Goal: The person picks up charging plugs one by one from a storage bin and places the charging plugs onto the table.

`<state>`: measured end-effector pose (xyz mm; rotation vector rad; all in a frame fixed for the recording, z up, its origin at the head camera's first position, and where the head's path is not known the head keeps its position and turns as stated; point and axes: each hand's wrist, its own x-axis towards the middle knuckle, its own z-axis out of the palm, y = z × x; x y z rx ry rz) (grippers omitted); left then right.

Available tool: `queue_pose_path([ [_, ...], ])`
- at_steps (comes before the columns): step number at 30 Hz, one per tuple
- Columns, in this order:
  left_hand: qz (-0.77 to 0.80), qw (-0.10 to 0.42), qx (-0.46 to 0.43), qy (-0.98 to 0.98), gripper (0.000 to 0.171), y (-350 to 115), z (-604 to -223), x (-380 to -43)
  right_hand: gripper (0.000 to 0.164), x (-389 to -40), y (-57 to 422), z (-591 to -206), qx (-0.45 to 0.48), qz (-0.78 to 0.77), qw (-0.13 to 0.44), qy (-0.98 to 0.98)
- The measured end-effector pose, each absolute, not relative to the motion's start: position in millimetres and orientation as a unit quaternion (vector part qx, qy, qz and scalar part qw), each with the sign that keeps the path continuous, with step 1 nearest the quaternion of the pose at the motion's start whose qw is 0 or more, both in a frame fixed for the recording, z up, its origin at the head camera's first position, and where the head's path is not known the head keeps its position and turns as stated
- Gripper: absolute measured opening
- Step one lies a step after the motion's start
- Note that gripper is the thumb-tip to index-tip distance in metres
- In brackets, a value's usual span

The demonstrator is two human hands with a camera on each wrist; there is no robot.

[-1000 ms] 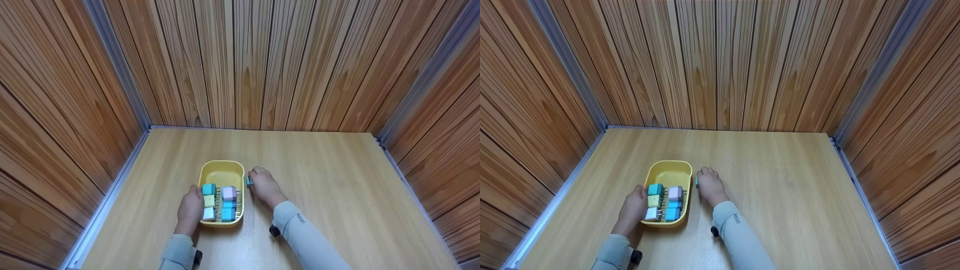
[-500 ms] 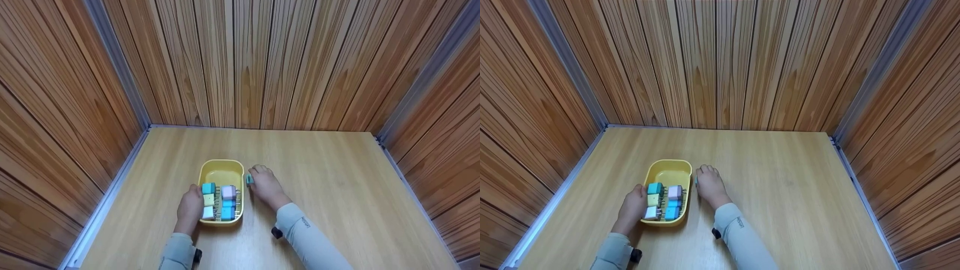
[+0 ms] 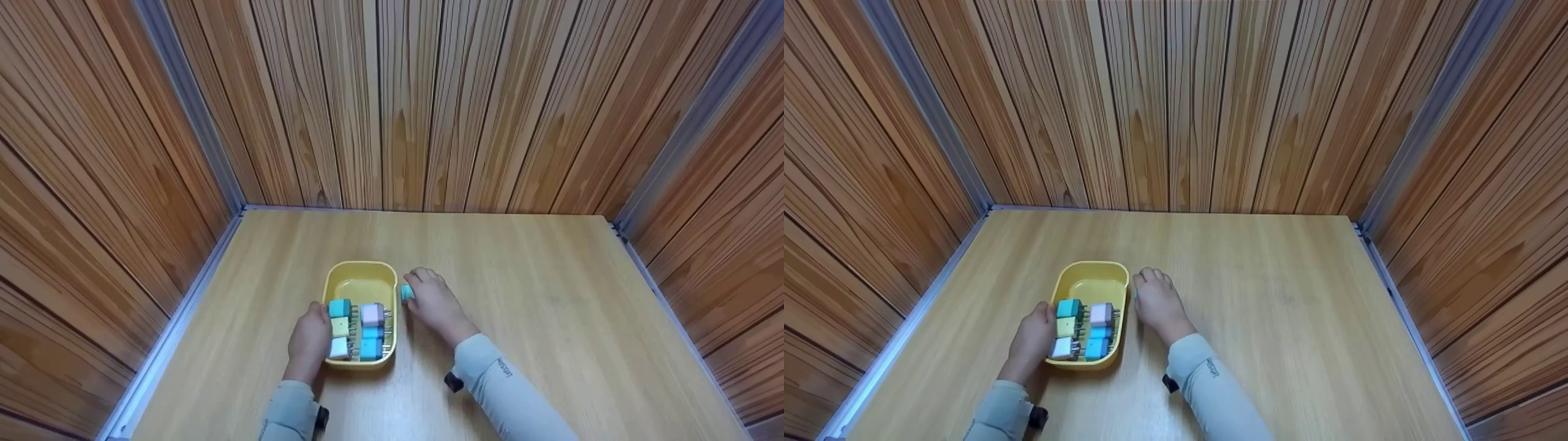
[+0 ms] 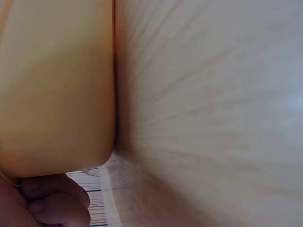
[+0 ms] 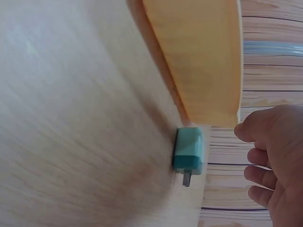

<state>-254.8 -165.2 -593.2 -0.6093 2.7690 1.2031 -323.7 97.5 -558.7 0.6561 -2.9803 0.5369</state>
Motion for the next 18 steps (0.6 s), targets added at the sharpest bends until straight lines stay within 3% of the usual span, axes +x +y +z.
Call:
queue_pose_path([
  [18, 0.391, 0.039, -0.198, 0.898, 0.043, -167, -593, -256, 0.053, -308, 76, -538, 0.270, 0.190, 0.039, -0.943],
])
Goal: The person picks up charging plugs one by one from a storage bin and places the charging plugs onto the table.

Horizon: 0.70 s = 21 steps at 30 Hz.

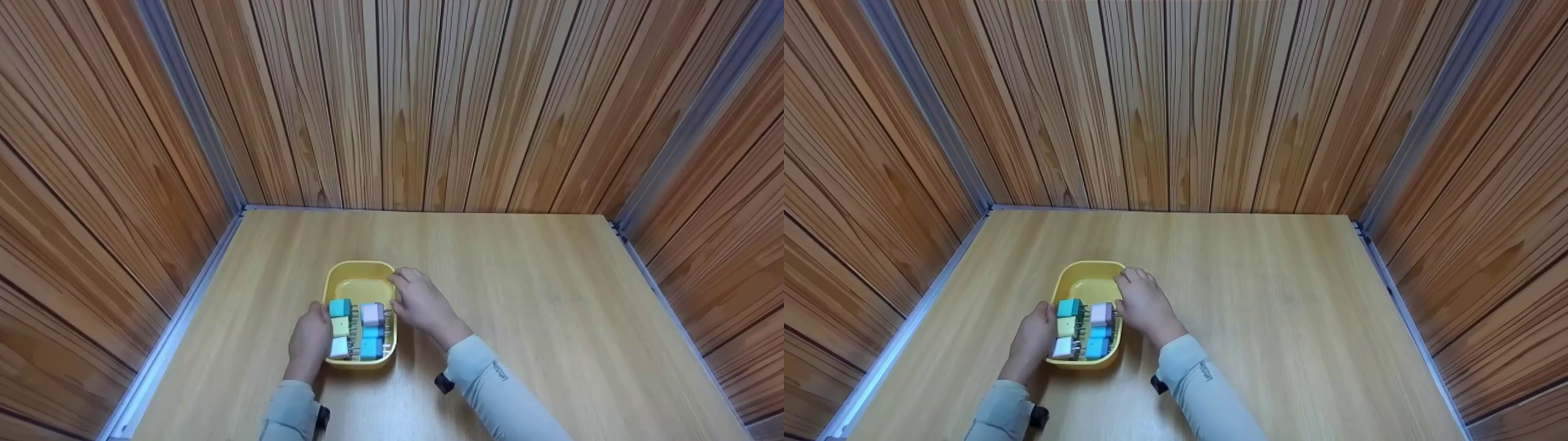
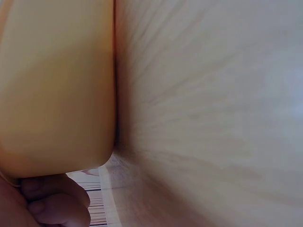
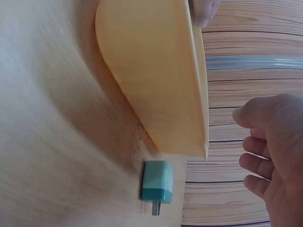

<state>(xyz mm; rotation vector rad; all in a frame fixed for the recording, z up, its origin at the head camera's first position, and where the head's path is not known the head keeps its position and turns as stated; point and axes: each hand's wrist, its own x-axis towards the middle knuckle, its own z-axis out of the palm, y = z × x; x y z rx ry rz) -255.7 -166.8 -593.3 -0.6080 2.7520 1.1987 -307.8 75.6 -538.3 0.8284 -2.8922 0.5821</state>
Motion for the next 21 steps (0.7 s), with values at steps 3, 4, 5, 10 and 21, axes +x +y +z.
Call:
queue_pose_path([
  [3, 0.381, 0.036, -0.195, 0.903, 0.042, -167, -593, -256, 0.055, -304, 71, -538, 0.271, 0.196, 0.021, -0.942],
  [4, 0.381, 0.037, -0.197, 0.903, 0.042, -166, -593, -257, 0.056, -303, 69, -538, 0.268, 0.198, 0.013, -0.943],
  [5, 0.380, 0.039, -0.199, 0.902, 0.043, -166, -593, -257, 0.056, -302, 67, -538, 0.267, 0.201, 0.005, -0.943],
  [10, 0.387, 0.048, -0.211, 0.896, 0.045, -165, -592, -257, 0.057, -297, 59, -540, 0.270, 0.201, -0.026, -0.941],
  [21, 0.399, 0.051, -0.209, 0.891, 0.047, -166, -592, -256, 0.053, -296, 52, -550, 0.294, 0.182, -0.043, -0.937],
])
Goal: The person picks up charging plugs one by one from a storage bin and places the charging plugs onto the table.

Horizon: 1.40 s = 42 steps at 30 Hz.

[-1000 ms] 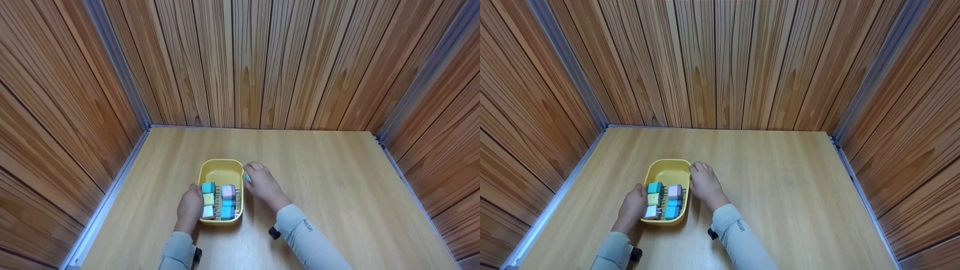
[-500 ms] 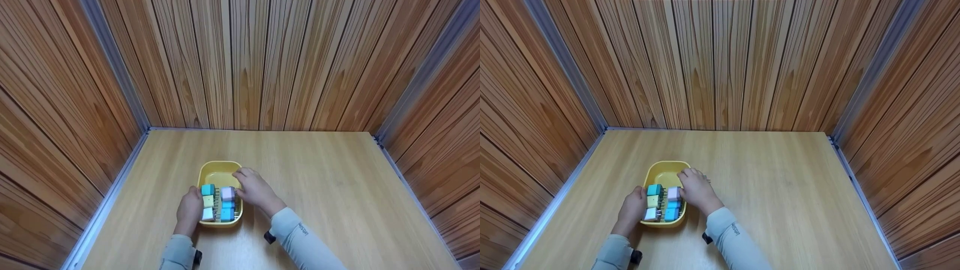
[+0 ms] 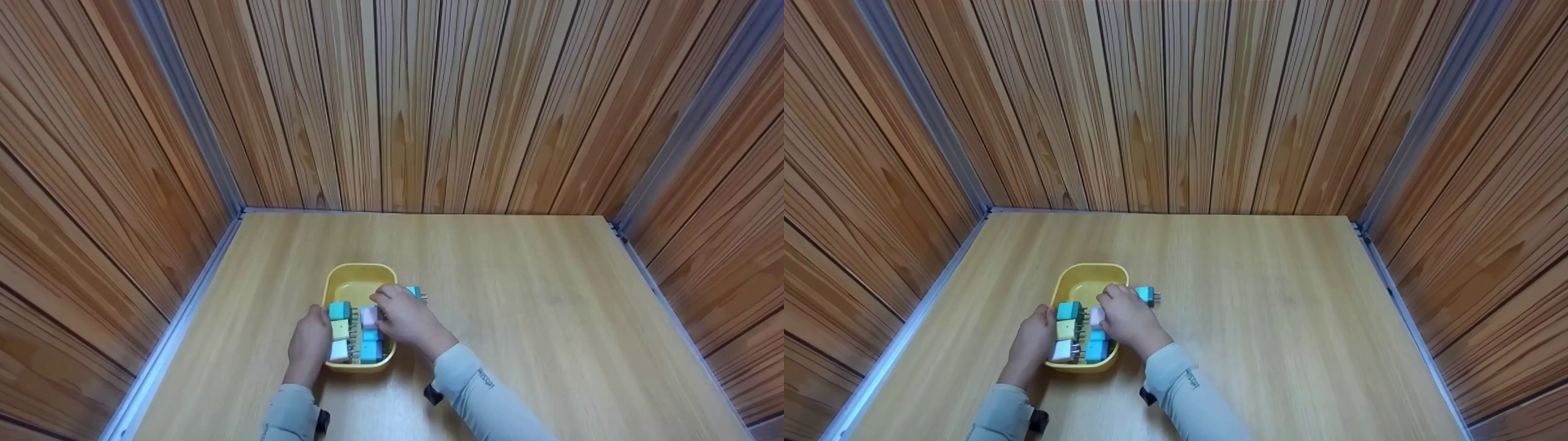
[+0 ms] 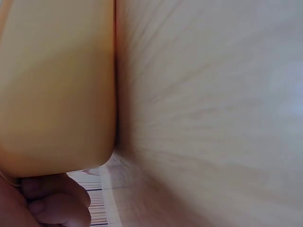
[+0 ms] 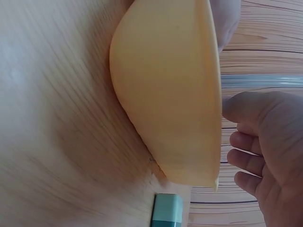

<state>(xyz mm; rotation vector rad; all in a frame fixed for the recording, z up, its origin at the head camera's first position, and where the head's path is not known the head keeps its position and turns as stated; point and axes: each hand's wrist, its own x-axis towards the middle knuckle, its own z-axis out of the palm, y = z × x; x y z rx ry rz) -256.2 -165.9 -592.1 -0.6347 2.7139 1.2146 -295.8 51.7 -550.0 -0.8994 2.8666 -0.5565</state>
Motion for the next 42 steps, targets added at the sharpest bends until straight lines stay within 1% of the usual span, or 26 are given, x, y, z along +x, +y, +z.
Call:
queue_pose_path([
  [5, 0.410, 0.057, -0.212, 0.885, 0.047, -167, -591, -255, 0.053, -295, 49, -555, -0.308, -0.165, 0.031, 0.937],
  [11, 0.394, 0.040, -0.198, 0.896, 0.043, -167, -593, -255, 0.051, -295, 47, -560, -0.329, -0.141, 0.009, 0.934],
  [16, 0.393, 0.039, -0.202, 0.896, 0.041, -168, -592, -255, 0.050, -294, 44, -562, -0.321, -0.140, 0.023, 0.936],
  [21, 0.399, 0.037, -0.204, 0.893, 0.040, -168, -589, -255, 0.048, -294, 42, -563, -0.316, -0.142, 0.023, 0.938],
  [27, 0.417, 0.050, -0.207, 0.884, 0.042, -168, -590, -254, 0.047, -292, 41, -564, -0.312, -0.145, 0.029, 0.938],
  [35, 0.436, 0.054, -0.209, 0.874, 0.041, -168, -591, -254, 0.043, -293, 41, -565, -0.316, -0.137, 0.023, 0.938],
  [42, 0.388, 0.025, -0.192, 0.901, 0.042, -167, -595, -256, 0.037, -296, 41, -570, -0.324, -0.143, 0.012, 0.935],
])
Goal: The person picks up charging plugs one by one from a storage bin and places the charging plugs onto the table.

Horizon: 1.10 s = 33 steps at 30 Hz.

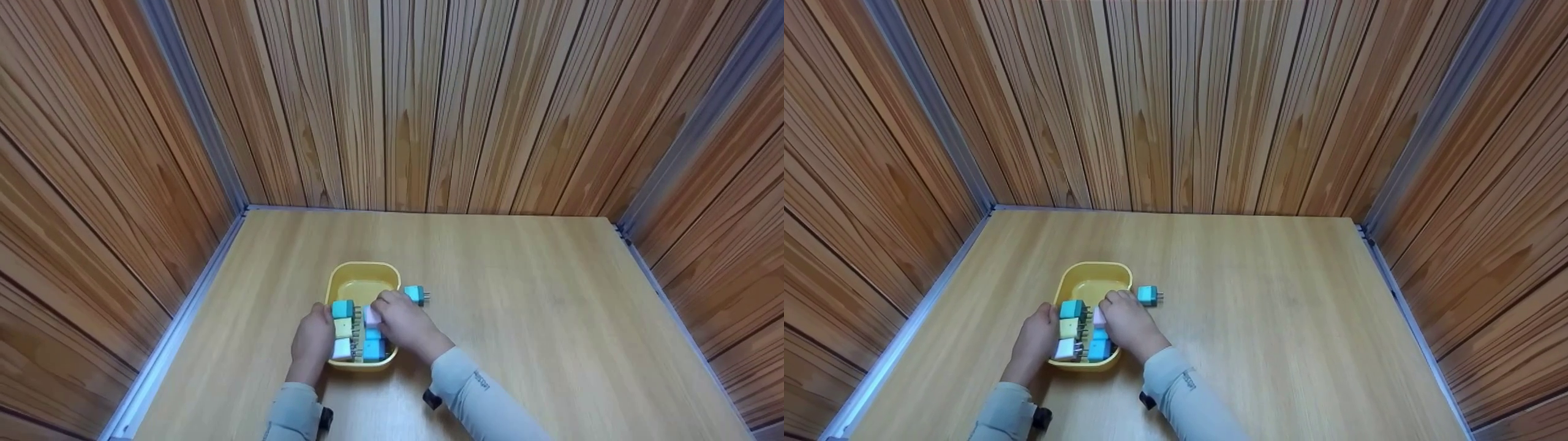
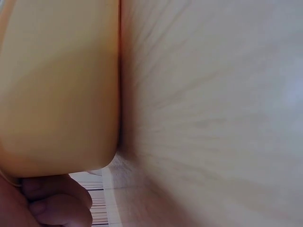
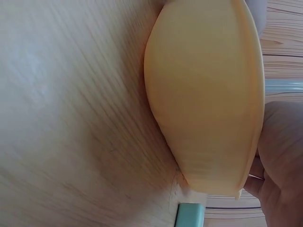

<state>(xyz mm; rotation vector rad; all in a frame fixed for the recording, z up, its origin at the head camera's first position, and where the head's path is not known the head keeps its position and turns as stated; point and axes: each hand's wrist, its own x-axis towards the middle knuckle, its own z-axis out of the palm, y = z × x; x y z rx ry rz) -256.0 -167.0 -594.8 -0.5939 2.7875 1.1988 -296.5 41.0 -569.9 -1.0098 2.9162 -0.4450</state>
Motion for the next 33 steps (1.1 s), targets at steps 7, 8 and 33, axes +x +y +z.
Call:
queue_pose_path([
  [7, 0.391, 0.024, -0.192, 0.900, 0.040, -166, -596, -257, 0.037, -297, 44, -571, -0.325, -0.148, 0.015, 0.934],
  [8, 0.393, 0.026, -0.192, 0.899, 0.040, -166, -596, -257, 0.038, -298, 45, -571, -0.325, -0.150, 0.015, 0.934],
  [33, 0.404, 0.038, -0.205, 0.891, 0.042, -166, -594, -255, 0.045, -292, 56, -547, -0.301, -0.199, 0.016, 0.933],
])
